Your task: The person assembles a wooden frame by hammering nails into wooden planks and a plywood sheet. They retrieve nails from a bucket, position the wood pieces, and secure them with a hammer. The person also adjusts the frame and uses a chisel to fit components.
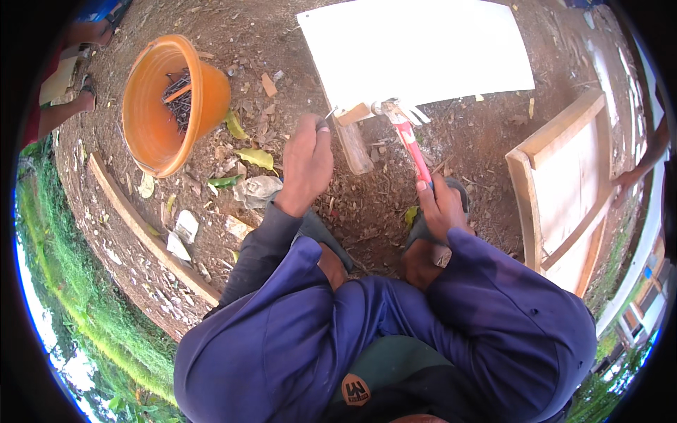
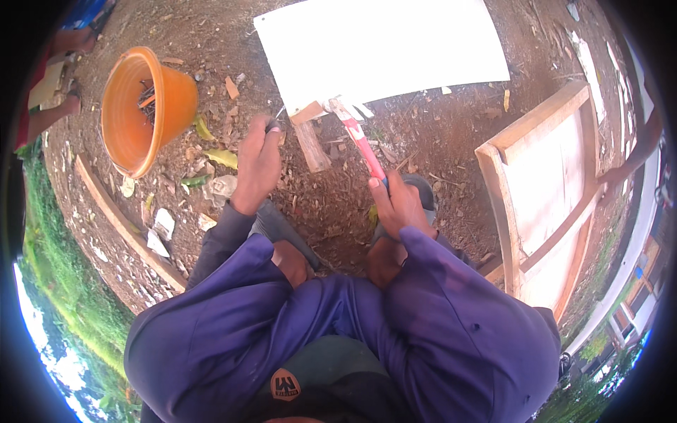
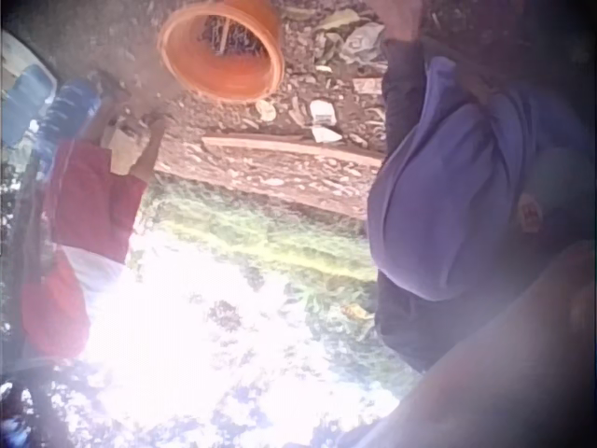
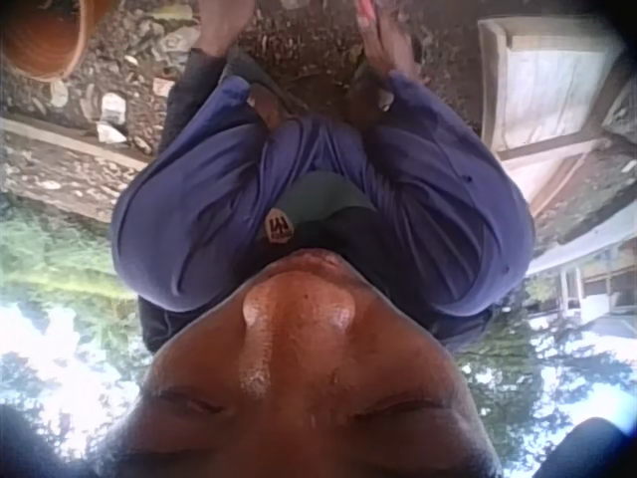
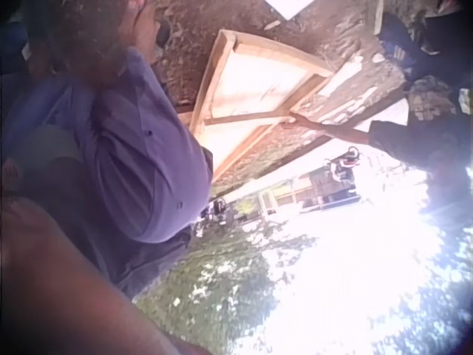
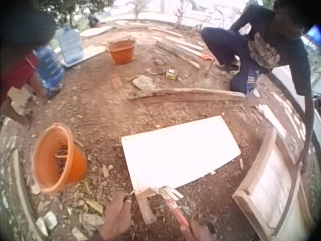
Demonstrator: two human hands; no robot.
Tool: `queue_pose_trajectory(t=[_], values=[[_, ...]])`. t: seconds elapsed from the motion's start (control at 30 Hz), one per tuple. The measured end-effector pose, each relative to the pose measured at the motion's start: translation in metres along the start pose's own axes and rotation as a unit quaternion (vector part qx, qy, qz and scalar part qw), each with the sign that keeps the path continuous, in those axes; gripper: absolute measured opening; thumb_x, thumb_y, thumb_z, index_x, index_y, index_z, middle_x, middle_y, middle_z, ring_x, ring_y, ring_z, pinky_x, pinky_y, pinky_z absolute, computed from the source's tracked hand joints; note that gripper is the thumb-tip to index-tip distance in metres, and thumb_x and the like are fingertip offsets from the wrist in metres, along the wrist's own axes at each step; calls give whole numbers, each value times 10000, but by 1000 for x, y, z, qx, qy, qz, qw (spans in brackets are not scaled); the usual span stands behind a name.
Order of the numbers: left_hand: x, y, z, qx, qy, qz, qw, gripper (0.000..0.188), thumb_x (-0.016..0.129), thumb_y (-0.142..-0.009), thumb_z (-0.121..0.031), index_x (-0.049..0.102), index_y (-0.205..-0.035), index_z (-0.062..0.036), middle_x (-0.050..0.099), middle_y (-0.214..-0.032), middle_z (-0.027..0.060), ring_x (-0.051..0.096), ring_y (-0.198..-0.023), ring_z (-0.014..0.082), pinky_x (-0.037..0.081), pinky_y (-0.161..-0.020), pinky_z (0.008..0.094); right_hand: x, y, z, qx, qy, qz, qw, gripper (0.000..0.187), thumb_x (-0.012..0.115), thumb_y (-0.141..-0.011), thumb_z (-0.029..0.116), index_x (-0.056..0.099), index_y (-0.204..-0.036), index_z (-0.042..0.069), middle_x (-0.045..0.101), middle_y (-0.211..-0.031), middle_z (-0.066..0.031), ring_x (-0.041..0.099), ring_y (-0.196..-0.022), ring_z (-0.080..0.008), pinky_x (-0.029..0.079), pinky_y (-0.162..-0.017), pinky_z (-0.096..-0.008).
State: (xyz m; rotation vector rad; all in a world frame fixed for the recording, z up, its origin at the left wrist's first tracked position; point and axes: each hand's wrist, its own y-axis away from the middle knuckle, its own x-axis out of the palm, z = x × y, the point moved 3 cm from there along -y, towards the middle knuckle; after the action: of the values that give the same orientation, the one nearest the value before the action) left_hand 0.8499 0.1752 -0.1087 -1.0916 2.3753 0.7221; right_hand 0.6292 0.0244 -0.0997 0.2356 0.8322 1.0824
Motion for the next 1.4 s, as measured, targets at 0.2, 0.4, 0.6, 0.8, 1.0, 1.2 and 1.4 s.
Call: queue_pose_trajectory(t=[0.2, 0.4, 0.6, 0.8, 1.0, 1.2, 1.4], values=[[9, -9, -12, 128, -90, -34, 987, 424, 690, -910, -317, 555, -1159, -3, 653, -1045, 190, 654, -961, 389, 510, -781, 458, 4, 0, -10, 27, 11, -17, 999, 321, 517, -1019, 318, 544, -962, 2, 604, -735, -261, 591, -743, -492, 422, -678, -534], [8, -20, -2, 125, -85, 20, 988, 279, 636, -956, -241, 581, -1135, -34, 654, -1009, 183, 653, -852, 365, 513, -733, 424, 5, -2, -20, 24, 20, -26, 999, 348, 503, -1017, 331, 557, -965, -9, 610, -719, -256, 599, -722, -478, 420, -659, -532], [-18, -30, 42, 13, 62, -274, 960, 292, 601, -968, -280, 579, -1031, 4, 651, -905, 209, 656, -801, 371, 484, -689, 470, 9, -2, -14, 42, -22, -17, 999, 340, 502, -1011, 312, 551, -922, -13, 609, -663, -211, 626, -667, -418, 440, -636, -503], [-18, -16, 16, -104, 51, -51, 992, 444, 678, -929, -342, 594, -1086, 65, 576, -711, 103, 516, -636, 136, 426, -592, 331, 11, -4, -37, 14, -35, -44, 998, 323, 468, -1047, 286, 569, -877, 31, 502, -610, -9, 455, -521, -98, 373, -484, -293], [23, 15, -1, -66, 10, -8, 998, 662, 755, -823, -449, 514, -1049, 124, 675, -891, 298, 687, -846, 444, 535, -790, 469, 11, -2, -23, 15, 10, -52, 999, 334, 537, -1002, 316, 563, -900, -2, 591, -685, -256, 603, -701, -471, 412, -641, -541], [28, 5, 3, -108, 22, 40, 993, 841, 790, -779, -463, 412, -1114, 209, 652, -895, 369, 685, -882, 473, 538, -798, 485, 10, 0, -17, 16, 2, -51, 999, 329, 547, -999, 326, 588, -933, 6, 613, -746, -249, 602, -755, -467, 418, -687, -539], [35, -11, 5, -95, -56, 56, 992, 802, 782, -761, -436, 444, -1096, 210, 658, -914, 370, 681, -908, 479, 542, -822, 474, 13, -4, -24, 43, -34, -39, 998, 359, 522, -1006, 374, 608, -1043, 28, 628, -830, -266, 595, -836, -473, 420, -747, -536]])
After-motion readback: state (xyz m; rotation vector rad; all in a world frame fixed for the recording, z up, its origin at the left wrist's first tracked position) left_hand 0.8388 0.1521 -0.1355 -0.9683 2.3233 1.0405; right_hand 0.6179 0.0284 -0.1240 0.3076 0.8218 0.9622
